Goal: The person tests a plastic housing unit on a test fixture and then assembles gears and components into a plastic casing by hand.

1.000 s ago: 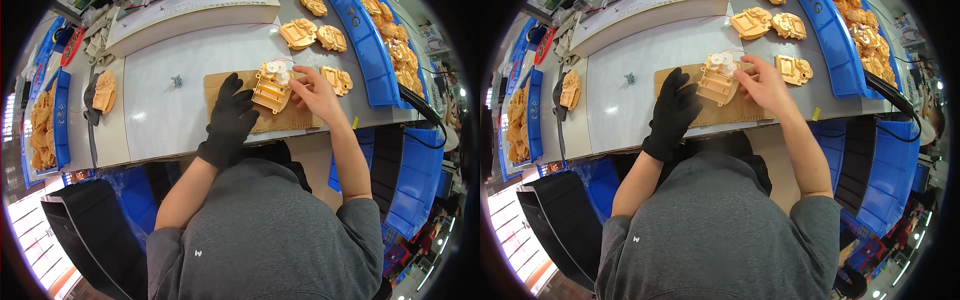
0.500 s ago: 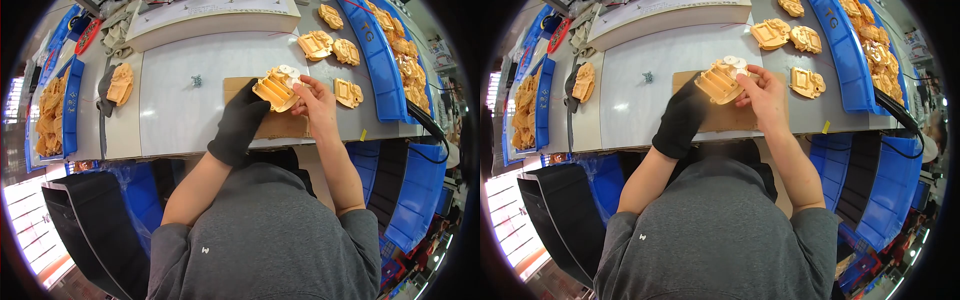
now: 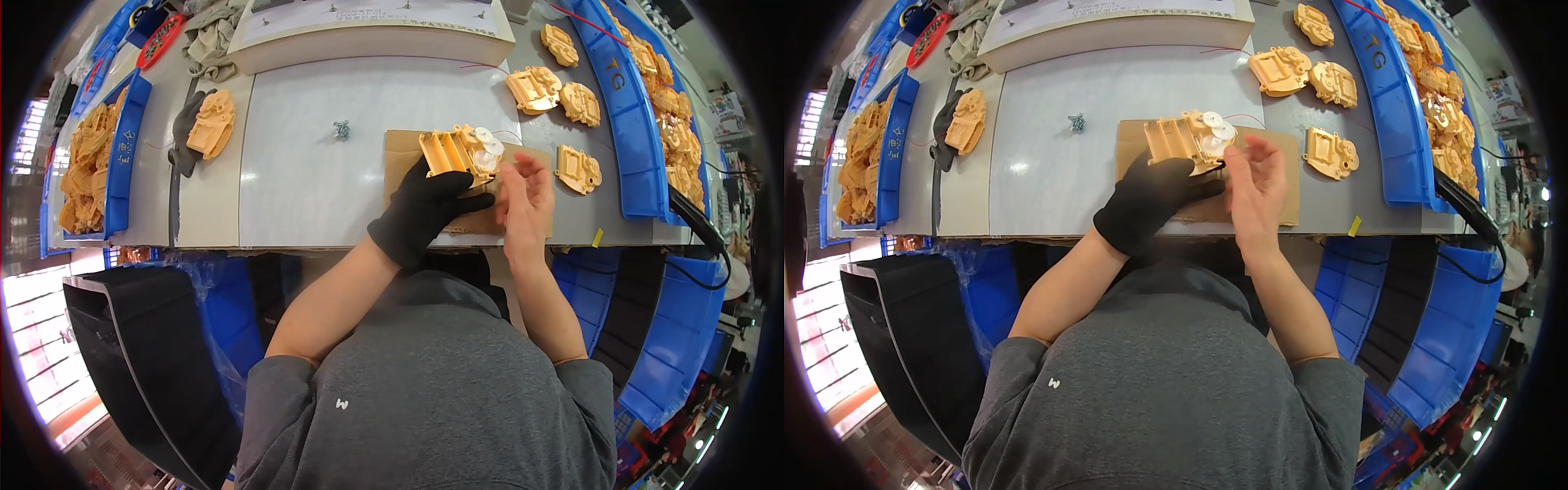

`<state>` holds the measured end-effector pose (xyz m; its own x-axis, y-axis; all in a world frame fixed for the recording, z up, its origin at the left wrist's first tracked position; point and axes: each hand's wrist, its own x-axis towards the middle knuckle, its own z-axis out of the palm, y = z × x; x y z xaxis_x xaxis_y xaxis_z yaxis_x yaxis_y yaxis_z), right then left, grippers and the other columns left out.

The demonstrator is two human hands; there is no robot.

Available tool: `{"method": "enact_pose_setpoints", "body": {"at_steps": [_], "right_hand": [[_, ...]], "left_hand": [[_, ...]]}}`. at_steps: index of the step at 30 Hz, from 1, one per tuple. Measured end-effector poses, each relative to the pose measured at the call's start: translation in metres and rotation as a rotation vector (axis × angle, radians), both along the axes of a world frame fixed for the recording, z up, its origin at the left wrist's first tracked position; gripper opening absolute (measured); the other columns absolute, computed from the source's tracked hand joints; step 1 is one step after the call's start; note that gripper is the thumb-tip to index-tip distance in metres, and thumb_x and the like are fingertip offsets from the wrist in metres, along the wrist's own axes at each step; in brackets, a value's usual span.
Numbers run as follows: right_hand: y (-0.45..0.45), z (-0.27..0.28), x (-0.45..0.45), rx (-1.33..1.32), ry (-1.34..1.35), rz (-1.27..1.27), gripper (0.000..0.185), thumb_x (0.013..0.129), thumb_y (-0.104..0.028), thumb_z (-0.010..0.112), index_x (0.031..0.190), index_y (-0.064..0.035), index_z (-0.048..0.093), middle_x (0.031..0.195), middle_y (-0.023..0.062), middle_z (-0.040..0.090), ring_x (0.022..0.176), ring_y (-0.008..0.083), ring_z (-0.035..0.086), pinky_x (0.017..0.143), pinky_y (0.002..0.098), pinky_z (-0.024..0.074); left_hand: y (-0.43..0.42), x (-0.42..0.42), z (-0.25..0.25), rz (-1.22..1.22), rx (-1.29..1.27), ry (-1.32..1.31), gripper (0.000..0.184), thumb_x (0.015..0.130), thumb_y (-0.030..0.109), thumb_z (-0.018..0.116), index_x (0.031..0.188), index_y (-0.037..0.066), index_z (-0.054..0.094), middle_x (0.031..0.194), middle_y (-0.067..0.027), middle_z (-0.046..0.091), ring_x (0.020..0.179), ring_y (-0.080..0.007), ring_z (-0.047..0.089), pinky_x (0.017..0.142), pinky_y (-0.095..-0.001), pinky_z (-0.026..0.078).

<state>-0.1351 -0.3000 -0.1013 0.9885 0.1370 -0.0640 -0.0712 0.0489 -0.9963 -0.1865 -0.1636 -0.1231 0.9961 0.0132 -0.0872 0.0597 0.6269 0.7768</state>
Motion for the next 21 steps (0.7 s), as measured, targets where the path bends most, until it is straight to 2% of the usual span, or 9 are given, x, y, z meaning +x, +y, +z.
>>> {"method": "enact_pose_setpoints", "body": {"at_steps": [2,4,6,7,10,11,13,16,21], "right_hand": [[-0.003,-0.005,0.004,-0.072,-0.191,-0.033,0.028,0.086,-0.008,0.064,0.109,-0.0003,0.052,0.092,0.0063,0.056,0.079,0.0095,0.054,0.064,0.0197,0.043],[-0.003,0.0,0.009,-0.131,-0.339,-0.011,0.022,0.084,-0.006,0.064,0.104,-0.0029,0.056,0.094,0.0052,0.056,0.084,0.0105,0.052,0.069,0.0216,0.0415],[0.001,0.017,0.017,-0.326,-0.62,0.058,0.019,0.081,-0.005,0.065,0.099,-0.0033,0.059,0.094,0.0061,0.057,0.084,0.0151,0.054,0.073,0.0267,0.0434],[0.003,0.025,0.02,-0.425,-0.76,0.094,0.017,0.08,-0.004,0.065,0.097,-0.0035,0.06,0.094,0.0065,0.057,0.084,0.0174,0.055,0.074,0.0292,0.0443],[0.012,0.037,0.026,-0.508,-0.857,0.218,0.016,0.076,-0.004,0.067,0.092,-0.0034,0.063,0.096,0.0083,0.059,0.09,0.0242,0.056,0.08,0.0343,0.045],[0.015,0.036,0.03,-0.496,-0.852,0.263,0.016,0.075,-0.005,0.067,0.091,-0.0034,0.063,0.097,0.0088,0.06,0.092,0.0251,0.056,0.081,0.0345,0.0451],[0.02,0.033,0.034,-0.468,-0.841,0.354,0.016,0.075,-0.006,0.068,0.091,-0.0034,0.064,0.098,0.0097,0.061,0.096,0.0267,0.057,0.083,0.0351,0.0452],[0.023,0.034,0.033,-0.477,-0.783,0.395,0.018,0.074,-0.007,0.07,0.091,-0.0035,0.065,0.098,0.0097,0.063,0.097,0.0264,0.057,0.082,0.0347,0.046],[0.025,0.03,0.028,-0.469,-0.76,0.367,0.019,0.072,-0.007,0.071,0.09,-0.0037,0.065,0.096,0.0085,0.064,0.096,0.0255,0.058,0.079,0.0346,0.0473]], "left_hand": [[0.0,0.0,-0.006,0.009,0.149,-0.072,0.039,0.087,0.007,0.052,0.125,0.004,0.045,0.115,-0.0097,0.055,0.105,-0.0205,0.057,0.089,-0.0383,0.052],[0.003,0.001,-0.016,0.015,0.423,-0.175,0.04,0.086,0.006,0.053,0.125,0.004,0.045,0.115,-0.0103,0.055,0.106,-0.0213,0.057,0.089,-0.0398,0.052],[0.003,0.005,-0.025,0.037,0.601,-0.242,0.041,0.085,0.004,0.055,0.125,0.004,0.045,0.114,-0.0102,0.055,0.105,-0.0208,0.058,0.089,-0.0396,0.052],[0.002,0.006,-0.025,0.039,0.567,-0.221,0.041,0.084,0.004,0.057,0.124,0.004,0.046,0.113,-0.0096,0.055,0.104,-0.0199,0.058,0.089,-0.0385,0.052],[0.0,0.005,-0.017,0.033,0.377,-0.095,0.042,0.081,0.005,0.063,0.12,0.004,0.047,0.109,-0.0073,0.057,0.099,-0.0167,0.058,0.085,-0.0339,0.052],[-0.001,0.005,-0.011,0.033,0.352,-0.059,0.042,0.08,0.006,0.065,0.119,0.004,0.048,0.107,-0.0064,0.057,0.097,-0.0156,0.059,0.083,-0.0323,0.051],[0.0,0.004,0.001,0.047,0.519,-0.054,0.042,0.079,0.008,0.069,0.115,0.004,0.049,0.103,-0.0046,0.058,0.093,-0.0134,0.059,0.079,-0.0291,0.05],[-0.003,0.006,0.003,0.078,0.408,-0.027,0.042,0.078,0.011,0.071,0.113,0.005,0.05,0.1,-0.0035,0.059,0.089,-0.0123,0.058,0.075,-0.0275,0.048],[-0.004,0.009,-0.004,0.093,0.393,-0.026,0.041,0.078,0.01,0.07,0.112,0.005,0.049,0.099,-0.004,0.058,0.088,-0.0123,0.057,0.076,-0.0278,0.048]]}}
